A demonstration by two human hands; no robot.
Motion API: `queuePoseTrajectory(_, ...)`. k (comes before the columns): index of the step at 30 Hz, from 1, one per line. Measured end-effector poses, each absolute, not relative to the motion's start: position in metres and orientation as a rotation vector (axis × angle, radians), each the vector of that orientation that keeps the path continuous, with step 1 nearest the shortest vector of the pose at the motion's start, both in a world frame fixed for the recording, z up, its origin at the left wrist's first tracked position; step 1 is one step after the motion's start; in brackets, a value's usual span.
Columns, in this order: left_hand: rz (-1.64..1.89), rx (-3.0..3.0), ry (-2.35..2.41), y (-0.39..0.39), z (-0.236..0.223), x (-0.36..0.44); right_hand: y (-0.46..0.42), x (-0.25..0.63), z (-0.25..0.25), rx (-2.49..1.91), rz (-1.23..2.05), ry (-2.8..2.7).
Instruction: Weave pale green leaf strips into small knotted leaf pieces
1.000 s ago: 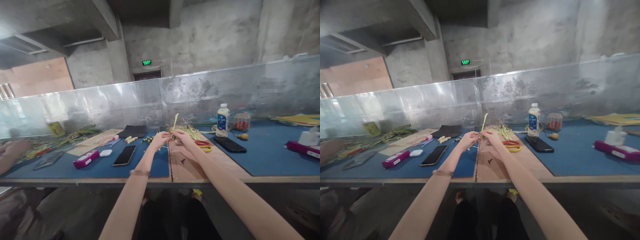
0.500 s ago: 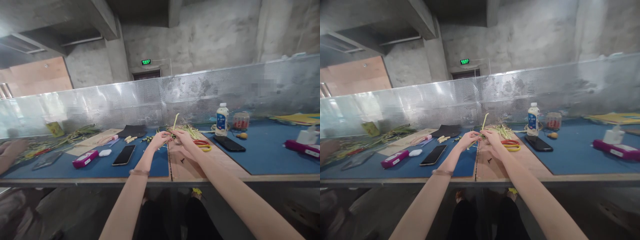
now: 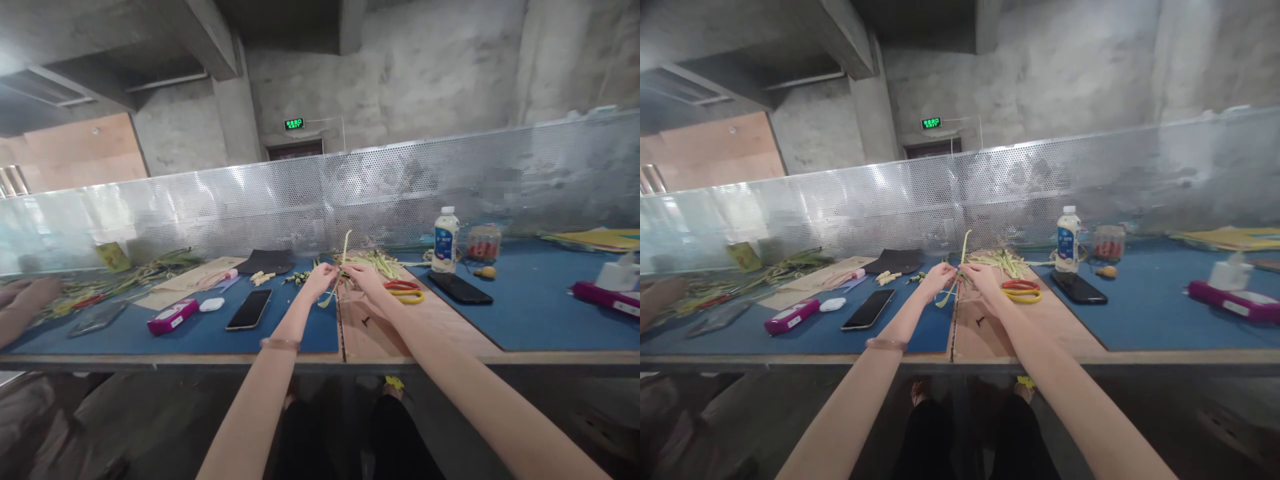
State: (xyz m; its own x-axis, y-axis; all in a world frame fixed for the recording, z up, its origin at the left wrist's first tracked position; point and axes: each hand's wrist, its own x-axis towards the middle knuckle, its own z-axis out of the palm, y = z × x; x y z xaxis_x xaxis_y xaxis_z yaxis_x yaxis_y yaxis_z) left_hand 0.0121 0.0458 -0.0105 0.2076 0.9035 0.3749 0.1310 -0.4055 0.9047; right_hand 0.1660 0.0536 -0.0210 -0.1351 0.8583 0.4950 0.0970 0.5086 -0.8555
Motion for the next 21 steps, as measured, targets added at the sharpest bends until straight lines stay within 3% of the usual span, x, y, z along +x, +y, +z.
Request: queuePoseTrajectory(21, 1.283, 1.640, 0.915, 0.029, 0.000, 0.016, 0.047, 0.166, -0.017, -0.759, 0.900, -1.697)
